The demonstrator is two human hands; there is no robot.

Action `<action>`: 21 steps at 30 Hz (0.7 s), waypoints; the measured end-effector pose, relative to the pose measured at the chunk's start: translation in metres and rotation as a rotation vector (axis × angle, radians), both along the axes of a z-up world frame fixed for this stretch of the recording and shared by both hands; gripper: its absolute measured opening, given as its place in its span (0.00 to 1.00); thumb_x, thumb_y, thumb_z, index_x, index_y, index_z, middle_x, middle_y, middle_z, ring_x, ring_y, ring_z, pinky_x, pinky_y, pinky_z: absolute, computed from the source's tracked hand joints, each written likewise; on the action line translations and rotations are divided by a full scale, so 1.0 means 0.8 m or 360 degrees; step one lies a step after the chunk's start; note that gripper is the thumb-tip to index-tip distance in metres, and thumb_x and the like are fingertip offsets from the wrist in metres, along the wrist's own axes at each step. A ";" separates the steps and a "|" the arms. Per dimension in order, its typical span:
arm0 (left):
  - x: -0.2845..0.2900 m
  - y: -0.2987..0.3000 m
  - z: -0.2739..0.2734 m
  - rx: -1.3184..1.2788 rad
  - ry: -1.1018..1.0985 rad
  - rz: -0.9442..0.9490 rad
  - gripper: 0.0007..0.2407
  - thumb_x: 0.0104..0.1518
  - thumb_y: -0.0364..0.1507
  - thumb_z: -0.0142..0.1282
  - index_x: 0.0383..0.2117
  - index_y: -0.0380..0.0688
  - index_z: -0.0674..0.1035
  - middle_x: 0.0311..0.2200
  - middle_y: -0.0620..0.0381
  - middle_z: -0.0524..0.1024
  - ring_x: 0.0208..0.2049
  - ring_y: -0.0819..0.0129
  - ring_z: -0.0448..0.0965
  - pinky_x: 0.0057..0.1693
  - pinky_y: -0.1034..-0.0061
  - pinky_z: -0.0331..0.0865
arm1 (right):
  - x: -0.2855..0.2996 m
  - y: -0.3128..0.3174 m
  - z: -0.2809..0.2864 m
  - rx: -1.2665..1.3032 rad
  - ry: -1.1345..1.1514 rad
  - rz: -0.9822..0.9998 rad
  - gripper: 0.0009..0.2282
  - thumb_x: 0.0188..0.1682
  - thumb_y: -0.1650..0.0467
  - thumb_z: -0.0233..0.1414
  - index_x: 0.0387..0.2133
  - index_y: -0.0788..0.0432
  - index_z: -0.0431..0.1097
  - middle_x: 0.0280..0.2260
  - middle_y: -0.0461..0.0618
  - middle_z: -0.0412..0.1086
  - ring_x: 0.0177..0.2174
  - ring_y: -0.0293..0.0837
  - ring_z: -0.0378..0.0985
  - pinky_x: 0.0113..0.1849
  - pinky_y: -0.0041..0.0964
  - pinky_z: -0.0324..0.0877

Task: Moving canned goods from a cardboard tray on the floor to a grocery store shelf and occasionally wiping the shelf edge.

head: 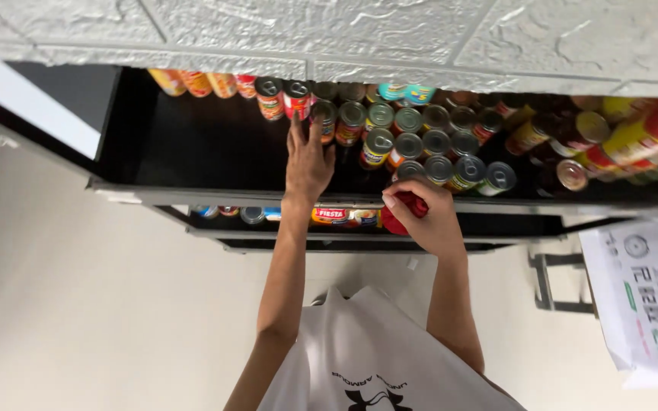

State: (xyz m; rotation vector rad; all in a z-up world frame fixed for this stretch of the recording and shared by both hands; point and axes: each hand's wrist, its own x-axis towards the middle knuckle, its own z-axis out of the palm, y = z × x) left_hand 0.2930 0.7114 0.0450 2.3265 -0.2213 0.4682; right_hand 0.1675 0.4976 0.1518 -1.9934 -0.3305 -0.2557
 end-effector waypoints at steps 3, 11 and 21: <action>0.016 0.005 -0.034 -0.0040 0.0039 0.0024 0.26 0.55 0.24 0.64 0.60 0.45 0.65 0.65 0.30 0.54 0.62 0.28 0.60 0.64 0.48 0.63 | -0.015 -0.003 -0.001 0.0017 -0.0067 -0.0063 0.05 0.49 0.73 0.61 0.35 0.62 0.75 0.40 0.50 0.77 0.39 0.42 0.80 0.43 0.35 0.74; -0.035 0.005 0.029 -0.0457 -0.0015 0.0008 0.20 0.49 0.23 0.71 0.45 0.43 0.70 0.48 0.46 0.78 0.48 0.43 0.80 0.52 0.59 0.76 | -0.065 -0.028 -0.004 -0.0089 0.0110 -0.0333 0.07 0.48 0.71 0.61 0.36 0.61 0.77 0.38 0.50 0.77 0.38 0.44 0.82 0.40 0.36 0.77; -0.150 -0.152 0.113 -0.1055 0.0001 -0.0949 0.31 0.50 0.24 0.76 0.60 0.40 0.71 0.50 0.53 0.82 0.52 0.65 0.83 0.60 0.71 0.75 | -0.170 -0.151 -0.019 -0.0043 0.0196 -0.0828 0.06 0.48 0.70 0.60 0.35 0.61 0.76 0.37 0.49 0.78 0.37 0.43 0.82 0.38 0.37 0.77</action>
